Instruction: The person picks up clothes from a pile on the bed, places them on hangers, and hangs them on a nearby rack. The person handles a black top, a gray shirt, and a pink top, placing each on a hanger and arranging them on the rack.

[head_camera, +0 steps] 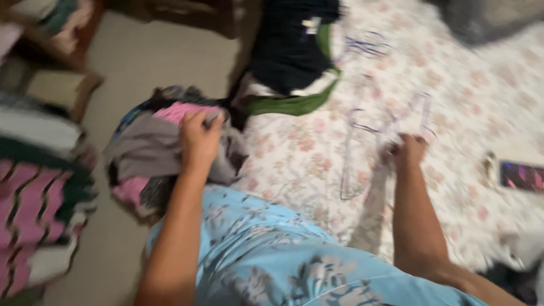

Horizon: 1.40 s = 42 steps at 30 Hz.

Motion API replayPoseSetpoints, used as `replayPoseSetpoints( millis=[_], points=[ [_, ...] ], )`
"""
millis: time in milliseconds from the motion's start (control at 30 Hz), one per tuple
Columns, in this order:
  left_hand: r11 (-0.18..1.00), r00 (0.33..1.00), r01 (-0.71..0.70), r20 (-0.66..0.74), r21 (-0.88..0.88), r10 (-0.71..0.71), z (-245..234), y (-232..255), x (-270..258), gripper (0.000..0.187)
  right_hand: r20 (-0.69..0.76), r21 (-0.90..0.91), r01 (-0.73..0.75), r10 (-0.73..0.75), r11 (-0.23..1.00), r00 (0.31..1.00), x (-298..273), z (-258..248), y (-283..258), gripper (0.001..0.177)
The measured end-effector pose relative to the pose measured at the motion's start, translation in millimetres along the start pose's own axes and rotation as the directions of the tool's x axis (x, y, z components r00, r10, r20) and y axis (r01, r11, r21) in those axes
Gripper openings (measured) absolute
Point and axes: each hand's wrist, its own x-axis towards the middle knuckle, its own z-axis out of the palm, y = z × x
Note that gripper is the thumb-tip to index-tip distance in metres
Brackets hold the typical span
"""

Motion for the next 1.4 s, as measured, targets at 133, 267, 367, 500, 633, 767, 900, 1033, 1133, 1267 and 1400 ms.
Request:
replayPoseSetpoints(
  millis=[133,267,367,500,633,767,900,1033,1133,1267,1400],
  points=[
    [0.976,0.979,0.193,-0.078,0.101,-0.186,-13.7,-16.3,3.1,0.023,-0.022,0.149,-0.081,0.085,0.986,0.996,-17.1,1.1,-10.0,0.015],
    [0.95,0.945,0.312,-0.102,0.0,-0.311,-21.2,-40.3,4.1,0.026,0.208,-0.031,0.079,-0.071,0.996,0.976,-24.1,0.7,-25.2,0.01],
    [0.96,0.95,0.273,-0.14,-0.063,-0.279,-14.8,-60.9,-2.4,0.024,0.483,-0.38,0.489,-0.283,0.785,0.829,-29.6,10.3,-38.8,0.015],
    [0.89,0.934,0.285,-0.107,-0.355,-0.341,-7.1,-79.0,-16.7,0.021,0.666,-0.611,0.747,-0.339,0.263,0.664,-49.8,22.5,-90.1,0.023],
    [0.795,0.848,0.46,-0.069,-0.395,-0.526,-4.0,-80.7,-20.5,0.022,0.626,-0.52,0.775,-0.458,0.359,0.632,-85.8,37.3,-135.4,0.029],
    [0.844,0.863,0.446,-0.106,-0.297,-0.494,-17.6,-68.2,-15.6,0.029,0.708,-0.649,0.76,-0.388,-0.027,0.591,-107.4,37.0,-167.4,0.031],
    [0.889,0.89,0.432,-0.09,-0.152,-0.447,-29.1,-47.9,-7.7,0.033,0.626,-0.724,0.658,-0.597,-0.206,0.502,-99.7,17.3,-179.9,0.023],
    [0.945,0.946,0.298,-0.09,-0.133,-0.311,-26.1,-33.9,-9.2,0.027,0.565,-0.566,0.824,-0.739,-0.024,0.366,-80.9,6.1,-179.4,0.014],
    [0.972,0.969,0.223,-0.089,-0.072,-0.229,-22.9,-32.8,-7.9,0.024,0.428,-0.211,0.896,-0.788,0.391,0.444,-74.2,9.0,-180.8,0.015],
    [0.96,0.967,0.234,-0.061,-0.156,-0.246,-15.8,-37.5,-13.0,0.02,0.128,0.186,0.839,-0.859,0.511,0.495,-95.6,23.3,-197.3,0.03],
    [0.758,0.914,0.363,0.05,-0.542,-0.401,-8.9,-50.3,-13.2,0.026,0.138,0.324,0.83,-0.891,0.454,0.433,-108.3,39.1,-205.6,0.038]
  ],
)
